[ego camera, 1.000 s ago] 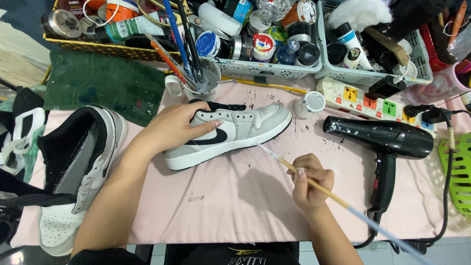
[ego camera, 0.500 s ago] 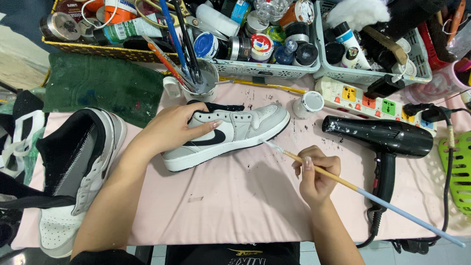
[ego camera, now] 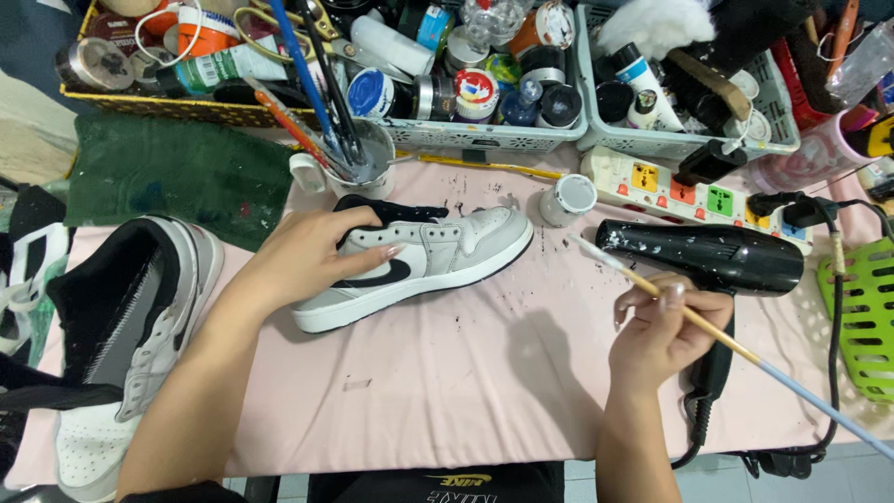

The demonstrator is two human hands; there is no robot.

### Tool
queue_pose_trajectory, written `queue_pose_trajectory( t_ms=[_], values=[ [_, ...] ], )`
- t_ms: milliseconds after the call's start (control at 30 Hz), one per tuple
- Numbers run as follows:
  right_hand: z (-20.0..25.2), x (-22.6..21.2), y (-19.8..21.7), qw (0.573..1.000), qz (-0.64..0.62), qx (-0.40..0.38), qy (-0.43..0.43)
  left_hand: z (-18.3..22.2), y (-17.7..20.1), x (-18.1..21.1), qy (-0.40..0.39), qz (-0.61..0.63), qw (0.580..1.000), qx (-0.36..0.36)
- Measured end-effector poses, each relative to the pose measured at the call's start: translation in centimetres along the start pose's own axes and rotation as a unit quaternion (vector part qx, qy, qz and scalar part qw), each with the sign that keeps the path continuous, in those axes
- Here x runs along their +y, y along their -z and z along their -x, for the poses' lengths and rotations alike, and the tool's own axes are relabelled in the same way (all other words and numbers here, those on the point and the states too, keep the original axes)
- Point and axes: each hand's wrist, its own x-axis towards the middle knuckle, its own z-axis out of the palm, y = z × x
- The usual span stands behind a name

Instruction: The person paints the white panels of a gray and black sneaker using a brush and white paint from a small container, then uses a hair dryer to dry the applied paint.

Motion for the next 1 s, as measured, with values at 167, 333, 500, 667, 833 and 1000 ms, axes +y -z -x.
queue_pose_trajectory(
  t_ms=[167, 333, 500, 667, 833, 1000],
  values=[
    [0.2, -1.1, 1.8, 0.999, 0.01, 0.037, -0.032, 0.7, 0.2, -0.3, -0.128, -0.048, 0.99, 0.037],
    [1.0, -1.3, 1.6, 0.999, 0.047, 0.002, -0.024, 1.4, -0.1, -1.0, -0.193, -0.067, 0.977, 0.059],
    [3.0, -1.7, 0.7, 0.993, 0.105, -0.024, -0.04, 1.9, -1.5, -0.8, -0.183, -0.138, 0.971, 0.059],
    [4.8, -1.3, 0.1, 0.986, 0.16, -0.048, -0.03, 2.5, -2.4, -0.7, -0.208, -0.146, 0.965, 0.066],
    [5.1, -1.3, 0.6, 0.99, 0.122, -0.009, -0.07, 2.5, -2.2, -0.4, -0.204, -0.146, 0.966, 0.063],
    [4.6, -1.0, 1.2, 0.99, 0.112, 0.01, -0.083, 2.8, -2.0, 0.7, -0.161, -0.144, 0.976, 0.009]
  ],
)
